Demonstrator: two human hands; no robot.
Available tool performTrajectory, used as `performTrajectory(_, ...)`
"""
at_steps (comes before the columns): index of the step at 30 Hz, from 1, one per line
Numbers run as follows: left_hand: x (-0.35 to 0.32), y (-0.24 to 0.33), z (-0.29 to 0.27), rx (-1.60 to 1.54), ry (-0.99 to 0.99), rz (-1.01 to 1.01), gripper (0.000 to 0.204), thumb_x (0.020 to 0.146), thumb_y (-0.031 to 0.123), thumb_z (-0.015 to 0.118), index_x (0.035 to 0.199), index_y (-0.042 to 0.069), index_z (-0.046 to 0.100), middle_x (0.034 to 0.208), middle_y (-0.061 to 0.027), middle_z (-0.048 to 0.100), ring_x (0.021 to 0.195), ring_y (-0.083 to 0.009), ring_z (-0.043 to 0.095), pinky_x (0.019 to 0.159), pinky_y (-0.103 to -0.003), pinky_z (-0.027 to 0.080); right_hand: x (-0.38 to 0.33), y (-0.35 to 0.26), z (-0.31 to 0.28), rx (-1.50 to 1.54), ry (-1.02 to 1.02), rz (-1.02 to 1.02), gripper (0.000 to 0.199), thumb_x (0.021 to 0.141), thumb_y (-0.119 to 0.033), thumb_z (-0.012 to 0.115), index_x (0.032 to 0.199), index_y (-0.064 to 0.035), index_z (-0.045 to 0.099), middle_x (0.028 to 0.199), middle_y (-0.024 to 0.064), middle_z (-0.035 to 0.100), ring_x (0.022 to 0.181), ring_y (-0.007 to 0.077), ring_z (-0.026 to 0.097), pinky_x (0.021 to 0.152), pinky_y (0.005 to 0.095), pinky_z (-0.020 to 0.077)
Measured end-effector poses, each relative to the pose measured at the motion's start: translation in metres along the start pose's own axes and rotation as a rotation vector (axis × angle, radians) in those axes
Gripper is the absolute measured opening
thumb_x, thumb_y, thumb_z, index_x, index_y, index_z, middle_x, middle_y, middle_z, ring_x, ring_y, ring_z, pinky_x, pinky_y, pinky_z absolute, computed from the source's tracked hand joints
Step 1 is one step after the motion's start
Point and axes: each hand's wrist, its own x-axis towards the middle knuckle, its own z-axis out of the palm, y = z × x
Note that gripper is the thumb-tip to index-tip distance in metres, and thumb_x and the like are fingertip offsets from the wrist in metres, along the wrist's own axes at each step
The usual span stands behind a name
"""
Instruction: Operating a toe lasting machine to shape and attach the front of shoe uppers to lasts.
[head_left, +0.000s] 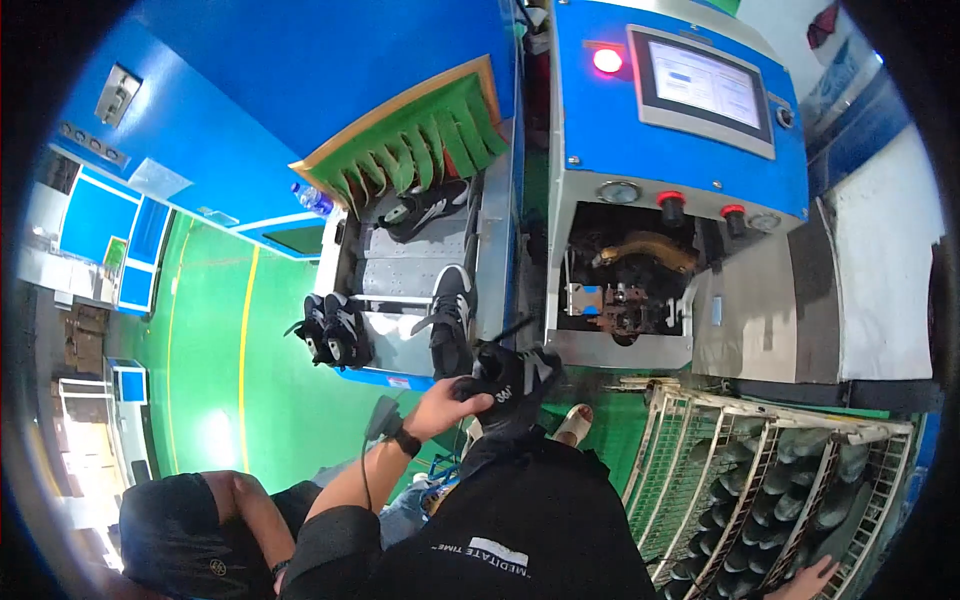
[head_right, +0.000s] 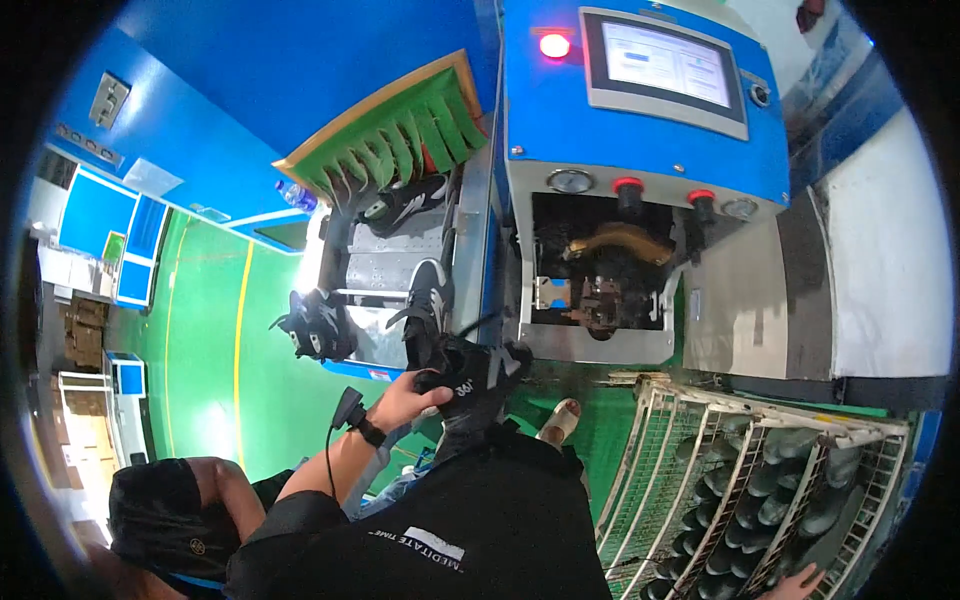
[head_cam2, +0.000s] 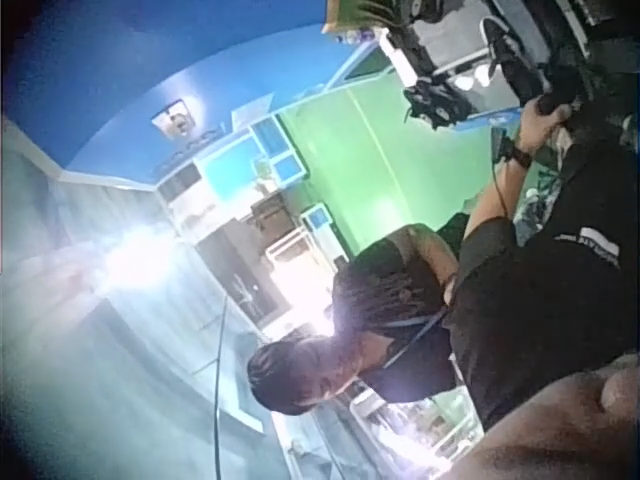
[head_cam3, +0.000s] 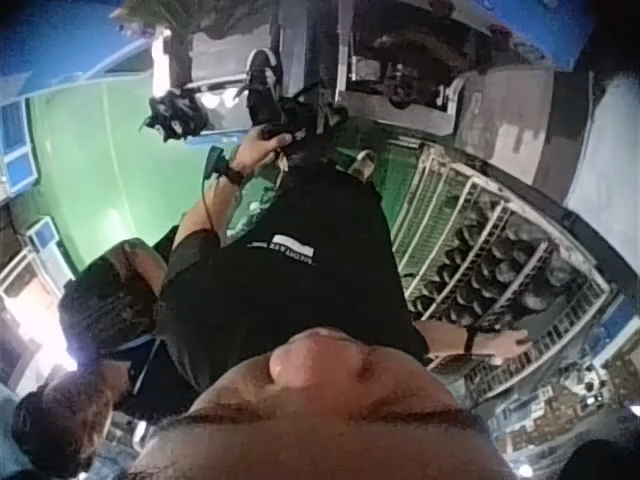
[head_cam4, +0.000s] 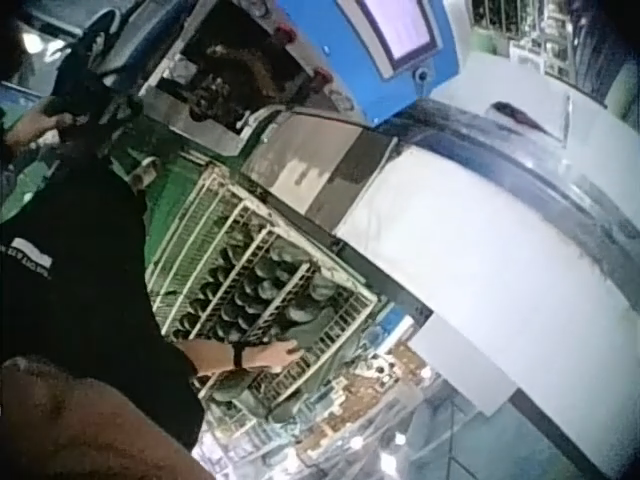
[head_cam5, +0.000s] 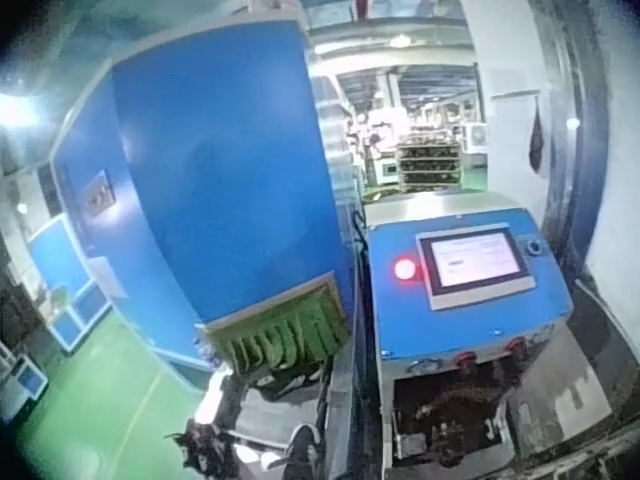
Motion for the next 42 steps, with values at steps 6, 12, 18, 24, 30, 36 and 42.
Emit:
performTrajectory(6, 0.030, -0.069, -0.040, 0.638, 0.280, 0.371, 0.041, 0.083, 0.040, 0.087, 0.105, 0.007, 0.073, 0.124, -0.0230, 0.063, 0.110, -0.0385, 0.067, 0.094, -0.045, 0.055, -0.044, -0.018, 0.015, -0.050, 0.295, -0.300, 0.054, 0.101, -0.043, 0.067, 0.130, 0.0039, 0.068, 0.123, 0.0280, 0.068, 0.113, 0.0452, 0.064, 0.100, 0.0585, 0.0516)
performTrajectory(12, 0.070, -0.106, -0.042, 0.983, 0.186, 0.102, 0.047, 0.083, 0.050, 0.082, 0.110, 0.013, 0.073, 0.116, -0.0217, 0.064, 0.117, -0.0409, 0.060, 0.099, -0.050, 0.050, -0.105, -0.098, 0.030, 0.237, -0.121, -0.382, 0.036, 0.108, -0.024, 0.063, 0.140, -0.0083, 0.066, 0.119, 0.0112, 0.075, 0.098, 0.0239, 0.073, 0.084, 0.0349, 0.0567)
performTrajectory(18, 0.070, -0.112, -0.055, 1.055, 0.219, 0.196, 0.048, 0.084, 0.051, 0.079, 0.114, 0.014, 0.074, 0.111, -0.0202, 0.064, 0.112, -0.0417, 0.060, 0.098, -0.051, 0.050, -0.197, -0.195, 0.006, 0.621, -0.706, -0.607, 0.029, 0.105, -0.012, 0.065, 0.125, 0.0092, 0.070, 0.097, 0.0115, 0.074, 0.087, 0.0118, 0.064, 0.076, 0.0282, 0.0529)
performTrajectory(24, 0.079, -0.112, -0.061, 1.071, 0.105, 0.160, 0.054, 0.083, 0.058, 0.078, 0.113, 0.012, 0.075, 0.106, -0.0212, 0.064, 0.110, -0.0439, 0.060, 0.097, -0.053, 0.050, -0.232, -0.223, -0.008, 0.686, -0.685, -0.669, 0.026, 0.102, -0.009, 0.066, 0.122, 0.0059, 0.071, 0.087, 0.0083, 0.069, 0.075, 0.0104, 0.056, 0.069, 0.0250, 0.0469)
performTrajectory(30, 0.077, -0.112, -0.063, 1.060, 0.122, 0.166, 0.059, 0.083, 0.060, 0.077, 0.119, 0.014, 0.075, 0.111, -0.0238, 0.066, 0.110, -0.0447, 0.062, 0.095, -0.053, 0.052, -0.248, -0.223, -0.011, 0.593, -0.731, -0.661, 0.029, 0.101, -0.014, 0.068, 0.121, 0.0062, 0.072, 0.093, 0.0129, 0.075, 0.077, 0.0123, 0.062, 0.068, 0.0305, 0.0506)
performTrajectory(36, 0.078, -0.110, -0.063, 1.057, 0.089, 0.122, 0.062, 0.085, 0.063, 0.074, 0.123, 0.014, 0.074, 0.114, -0.0243, 0.065, 0.113, -0.0447, 0.062, 0.099, -0.053, 0.052, -0.248, -0.214, 0.006, 0.705, -0.861, -0.628, 0.029, 0.100, -0.014, 0.069, 0.119, 0.0067, 0.071, 0.088, 0.0100, 0.073, 0.073, 0.0121, 0.057, 0.066, 0.0301, 0.0486)
performTrajectory(42, 0.080, -0.101, -0.063, 1.097, 0.050, 0.093, 0.061, 0.085, 0.061, 0.076, 0.122, 0.012, 0.073, 0.115, -0.0246, 0.065, 0.113, -0.0444, 0.062, 0.099, -0.052, 0.052, -0.250, -0.182, 0.043, 0.716, -0.859, -0.635, 0.027, 0.099, -0.014, 0.070, 0.118, 0.0048, 0.071, 0.090, 0.0116, 0.074, 0.078, 0.0148, 0.065, 0.072, 0.0309, 0.0515)
